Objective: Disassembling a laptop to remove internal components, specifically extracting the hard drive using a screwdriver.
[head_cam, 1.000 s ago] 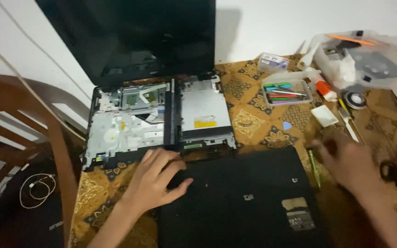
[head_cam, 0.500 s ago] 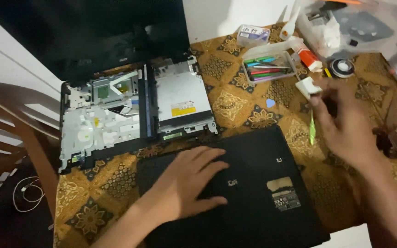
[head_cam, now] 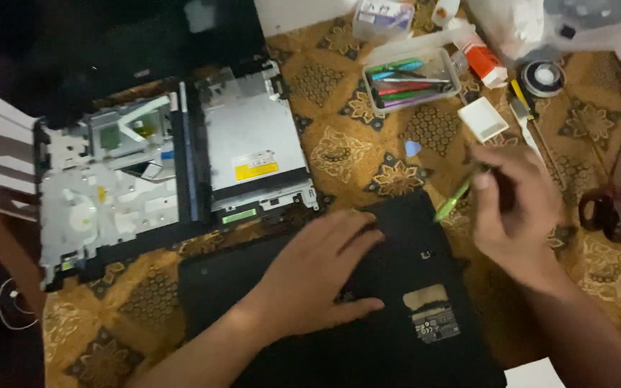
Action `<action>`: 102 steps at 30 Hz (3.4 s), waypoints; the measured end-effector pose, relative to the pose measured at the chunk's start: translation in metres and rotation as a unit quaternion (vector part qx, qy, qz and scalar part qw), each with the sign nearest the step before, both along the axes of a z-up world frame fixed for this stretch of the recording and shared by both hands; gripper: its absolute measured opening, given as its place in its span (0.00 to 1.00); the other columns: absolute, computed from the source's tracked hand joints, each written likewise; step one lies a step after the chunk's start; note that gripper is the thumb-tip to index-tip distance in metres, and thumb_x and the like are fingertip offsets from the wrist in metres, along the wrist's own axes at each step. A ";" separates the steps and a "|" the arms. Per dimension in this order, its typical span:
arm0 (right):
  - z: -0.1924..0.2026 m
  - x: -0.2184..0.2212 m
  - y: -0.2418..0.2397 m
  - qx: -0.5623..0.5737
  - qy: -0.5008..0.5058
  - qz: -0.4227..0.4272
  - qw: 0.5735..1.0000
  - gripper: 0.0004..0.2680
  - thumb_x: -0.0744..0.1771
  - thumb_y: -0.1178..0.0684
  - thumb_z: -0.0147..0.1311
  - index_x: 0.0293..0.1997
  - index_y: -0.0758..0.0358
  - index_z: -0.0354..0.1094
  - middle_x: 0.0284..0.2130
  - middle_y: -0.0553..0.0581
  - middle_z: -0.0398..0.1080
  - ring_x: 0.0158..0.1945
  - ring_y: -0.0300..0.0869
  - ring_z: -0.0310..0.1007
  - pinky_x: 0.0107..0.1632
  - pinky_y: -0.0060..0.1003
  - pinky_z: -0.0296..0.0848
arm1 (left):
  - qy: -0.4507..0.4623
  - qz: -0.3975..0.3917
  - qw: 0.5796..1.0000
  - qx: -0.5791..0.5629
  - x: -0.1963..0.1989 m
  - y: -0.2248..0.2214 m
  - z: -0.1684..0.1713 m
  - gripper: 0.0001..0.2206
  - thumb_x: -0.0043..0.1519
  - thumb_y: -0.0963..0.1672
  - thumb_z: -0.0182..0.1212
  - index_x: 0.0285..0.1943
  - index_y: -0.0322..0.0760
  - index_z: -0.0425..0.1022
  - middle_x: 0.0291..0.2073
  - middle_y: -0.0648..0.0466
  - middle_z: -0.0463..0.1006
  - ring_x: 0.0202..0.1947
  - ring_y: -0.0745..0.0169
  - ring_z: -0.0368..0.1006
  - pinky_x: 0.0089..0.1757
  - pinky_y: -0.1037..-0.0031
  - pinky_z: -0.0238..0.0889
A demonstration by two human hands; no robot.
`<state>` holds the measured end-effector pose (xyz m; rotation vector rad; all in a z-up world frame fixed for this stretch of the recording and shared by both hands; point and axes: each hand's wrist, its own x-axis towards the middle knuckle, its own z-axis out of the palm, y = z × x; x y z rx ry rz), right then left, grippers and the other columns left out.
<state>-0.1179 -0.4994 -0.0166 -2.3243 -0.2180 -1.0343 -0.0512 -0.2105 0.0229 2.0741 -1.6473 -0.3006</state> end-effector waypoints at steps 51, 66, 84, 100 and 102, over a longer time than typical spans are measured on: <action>0.074 0.017 0.152 -0.093 0.328 0.321 0.884 0.15 0.62 0.56 0.64 0.53 0.70 0.73 0.46 0.72 0.72 0.41 0.70 0.77 0.40 0.59 0.81 | -0.018 0.197 0.970 -0.139 -0.014 0.112 0.001 0.25 0.54 0.51 0.73 0.55 0.33 0.78 0.44 0.40 0.79 0.45 0.37 0.72 0.46 0.58 0.64; 0.051 0.007 0.103 0.010 0.199 0.304 0.931 0.14 0.69 0.64 0.40 0.45 0.51 0.34 0.30 0.54 0.59 0.31 0.42 0.62 0.41 0.37 0.63 | -0.039 0.147 0.980 -0.128 -0.005 0.116 -0.014 0.25 0.58 0.54 0.70 0.57 0.37 0.74 0.49 0.48 0.76 0.50 0.48 0.69 0.49 0.59 0.60; 0.040 -0.012 0.106 0.054 0.202 0.306 0.929 0.16 0.69 0.60 0.45 0.36 0.54 0.32 0.27 0.55 0.63 0.26 0.36 0.62 0.28 0.29 0.54 | -0.040 0.158 0.982 -0.099 -0.005 0.116 -0.019 0.26 0.57 0.56 0.71 0.58 0.40 0.75 0.49 0.48 0.75 0.51 0.50 0.68 0.48 0.60 0.59; 0.031 -0.010 0.097 0.038 0.226 0.328 0.916 0.17 0.66 0.61 0.56 0.51 0.57 0.45 0.37 0.57 0.72 0.40 0.40 0.80 0.44 0.33 0.79 | -0.032 0.159 0.981 -0.101 -0.004 0.117 -0.017 0.25 0.58 0.56 0.69 0.57 0.40 0.76 0.49 0.49 0.75 0.50 0.50 0.69 0.48 0.60 0.59; 0.034 -0.011 0.097 0.028 0.243 0.320 0.915 0.18 0.66 0.59 0.56 0.56 0.58 0.46 0.41 0.56 0.74 0.44 0.40 0.82 0.47 0.34 0.82 | -0.024 0.160 0.982 -0.092 -0.004 0.116 -0.017 0.25 0.58 0.56 0.68 0.57 0.40 0.76 0.49 0.49 0.75 0.50 0.50 0.69 0.48 0.60 0.59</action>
